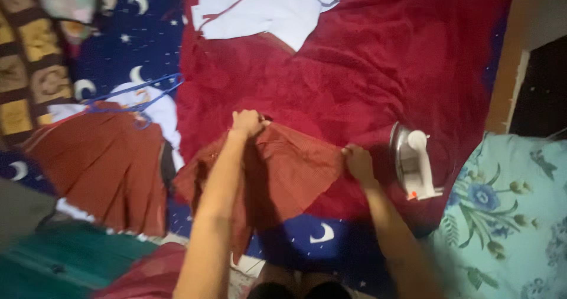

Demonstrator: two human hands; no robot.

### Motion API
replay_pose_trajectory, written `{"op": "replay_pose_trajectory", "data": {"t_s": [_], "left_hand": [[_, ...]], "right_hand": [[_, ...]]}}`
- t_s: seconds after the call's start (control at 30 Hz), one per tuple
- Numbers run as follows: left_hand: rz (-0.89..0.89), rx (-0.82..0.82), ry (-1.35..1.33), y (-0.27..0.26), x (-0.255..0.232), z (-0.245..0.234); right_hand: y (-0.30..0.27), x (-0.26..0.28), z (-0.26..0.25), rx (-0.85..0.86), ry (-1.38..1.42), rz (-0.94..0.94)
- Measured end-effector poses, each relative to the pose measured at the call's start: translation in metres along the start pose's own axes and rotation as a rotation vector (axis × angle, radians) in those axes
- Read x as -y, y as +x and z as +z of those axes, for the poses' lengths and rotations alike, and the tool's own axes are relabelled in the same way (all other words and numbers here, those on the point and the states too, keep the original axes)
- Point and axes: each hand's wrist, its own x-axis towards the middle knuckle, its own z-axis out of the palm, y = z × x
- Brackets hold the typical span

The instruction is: The person irons a red plaid skirt on a bed. They repeatedly smooth the fabric with one hand and move a white iron over the garment with the other, adjusting the skirt's position multiple times.

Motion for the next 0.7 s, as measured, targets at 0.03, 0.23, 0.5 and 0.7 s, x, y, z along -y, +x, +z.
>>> {"op": "replay_pose_trajectory", "data": {"t_s": [0.03,0.23,0.5,0.7], "left_hand": [[-0.038,-0.007,-0.002,0.024,-0.007,0.022],[0.049,-0.090,0.059,0.102,-0.016,0.105],[0.456,-0.081,-0.145,0.091,-0.026,0.091],[0.573,0.018,-0.060,0.094,-0.087,0.128]], "right_hand": [[0.009,-0.007,0.005,-0.003,-0.004,0.091],[0.027,0.024,-0.025,-0.355,-0.628,-0.166],[-0.017,-0.011,-0.166,-0.394,-0.733,0.374],[-0.001,-0.041,-0.160,-0.061,-0.413,0.424]]}}
